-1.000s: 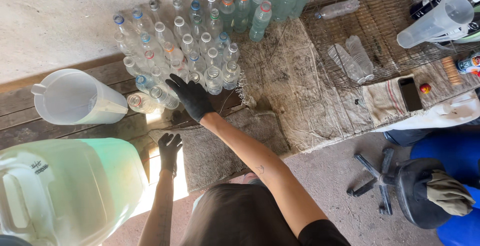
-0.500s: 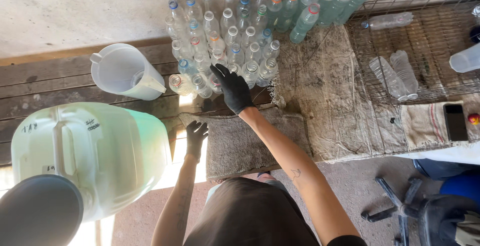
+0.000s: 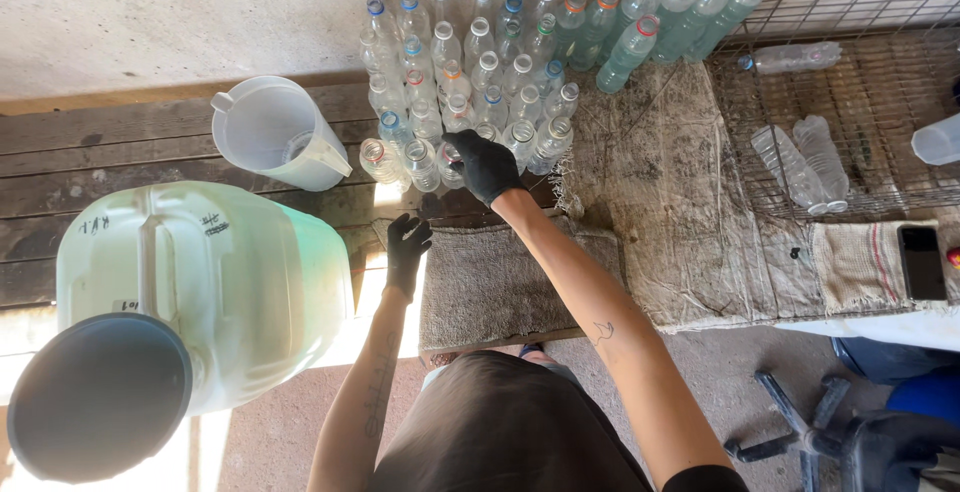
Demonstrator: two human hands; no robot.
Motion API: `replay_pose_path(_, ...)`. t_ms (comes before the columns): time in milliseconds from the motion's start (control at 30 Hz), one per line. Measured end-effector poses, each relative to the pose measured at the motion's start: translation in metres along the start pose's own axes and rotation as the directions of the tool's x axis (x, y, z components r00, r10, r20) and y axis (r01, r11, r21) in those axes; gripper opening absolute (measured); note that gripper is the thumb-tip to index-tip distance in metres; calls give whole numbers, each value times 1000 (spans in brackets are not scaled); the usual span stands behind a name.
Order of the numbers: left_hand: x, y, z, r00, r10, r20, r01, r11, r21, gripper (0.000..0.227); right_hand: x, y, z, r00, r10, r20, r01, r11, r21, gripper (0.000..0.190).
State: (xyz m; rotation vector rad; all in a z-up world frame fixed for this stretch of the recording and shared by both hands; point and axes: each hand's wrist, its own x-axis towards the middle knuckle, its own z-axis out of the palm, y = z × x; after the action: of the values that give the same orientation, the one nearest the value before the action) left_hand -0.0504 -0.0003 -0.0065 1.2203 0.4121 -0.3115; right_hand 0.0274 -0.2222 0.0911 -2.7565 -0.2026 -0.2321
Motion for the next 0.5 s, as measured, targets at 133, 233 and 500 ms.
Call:
replay_pose_path(133, -6, -9, -10, 998, -29, 53, 36, 992, -120, 43, 6, 4, -2, 996, 52, 77, -52, 999, -4, 49)
replay_pose_path(233, -2, -24, -21, 998, -40, 46, 47, 984, -170, 44, 7, 6, -3, 993, 35, 115, -35, 999, -7, 52)
replay_pose_path(500, 10, -41, -40, 996, -54, 77, 70, 974, -217, 35, -1, -2, -7, 967, 64, 248, -61, 998, -19, 72)
